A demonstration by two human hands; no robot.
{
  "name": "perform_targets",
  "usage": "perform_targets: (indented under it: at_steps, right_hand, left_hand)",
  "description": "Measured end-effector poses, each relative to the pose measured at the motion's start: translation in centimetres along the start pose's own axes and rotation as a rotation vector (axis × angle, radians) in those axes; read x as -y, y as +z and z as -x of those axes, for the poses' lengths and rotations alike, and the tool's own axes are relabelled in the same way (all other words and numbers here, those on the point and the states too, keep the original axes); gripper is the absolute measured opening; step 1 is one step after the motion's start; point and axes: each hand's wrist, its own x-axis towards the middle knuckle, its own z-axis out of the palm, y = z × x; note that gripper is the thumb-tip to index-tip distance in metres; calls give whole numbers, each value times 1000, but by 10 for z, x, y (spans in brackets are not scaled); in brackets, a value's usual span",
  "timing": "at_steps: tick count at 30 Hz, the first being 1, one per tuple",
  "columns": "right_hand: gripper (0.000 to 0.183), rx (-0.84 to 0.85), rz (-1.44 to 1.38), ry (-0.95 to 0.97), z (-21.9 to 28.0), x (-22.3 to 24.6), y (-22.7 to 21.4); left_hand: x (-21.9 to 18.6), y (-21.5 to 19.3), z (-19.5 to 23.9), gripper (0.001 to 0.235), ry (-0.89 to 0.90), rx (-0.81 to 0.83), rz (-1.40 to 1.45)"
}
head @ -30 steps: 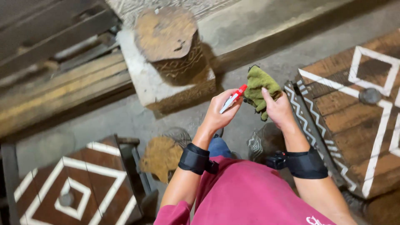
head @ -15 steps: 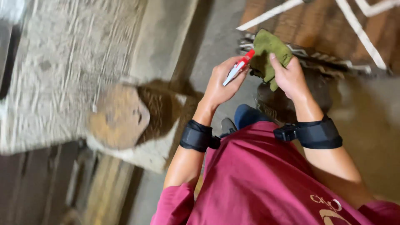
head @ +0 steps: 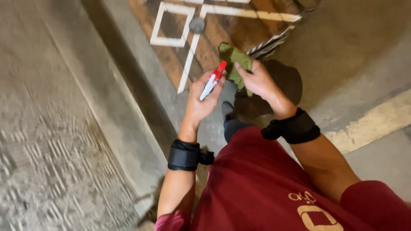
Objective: The person sprays a wooden table with a red-capped spray bottle and wipes the surface with a green cloth. They then walk to a nearby table, place a plastic cup with dark liquid among other cups, return to the first table, pick up a cup with a straw, and place it with the others before resuming wiping.
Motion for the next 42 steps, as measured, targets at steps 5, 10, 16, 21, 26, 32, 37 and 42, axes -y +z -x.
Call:
perform_targets:
  at_steps: [5, 10, 16, 21, 26, 32, 37, 42]
  right_hand:
    - [26, -121, 9, -104, -57, -18, -6]
    - [27, -268, 75, -57, -79, -1, -10]
    - [34, -404, -28, 137, -113, 20, 0]
    - [35, -578, -25, 142, -152, 12, 16]
    - [32, -700, 35, 139, -185, 18, 51]
    - [28, -821, 37, 134, -201, 28, 99]
    - [26, -862, -95, 145, -200, 37, 118]
    - [24, -837, -114, 45, -195, 16, 119]
  left_hand:
    - [19, -22, -74, 23, -7, 153, -3]
    - [24, -45, -125, 23, 19, 173, -50]
    - [44, -71, -183, 19, 96, 280, -33]
    - [65, -101, -243, 21, 200, 343, -27]
    - [74, -149, -294, 22, 221, 385, -23]
    - [91, -192, -329, 23, 287, 476, 35]
    - [89, -210, -337, 20, 247, 530, 77]
    - [88, -213, -331, 20, 317, 563, 145]
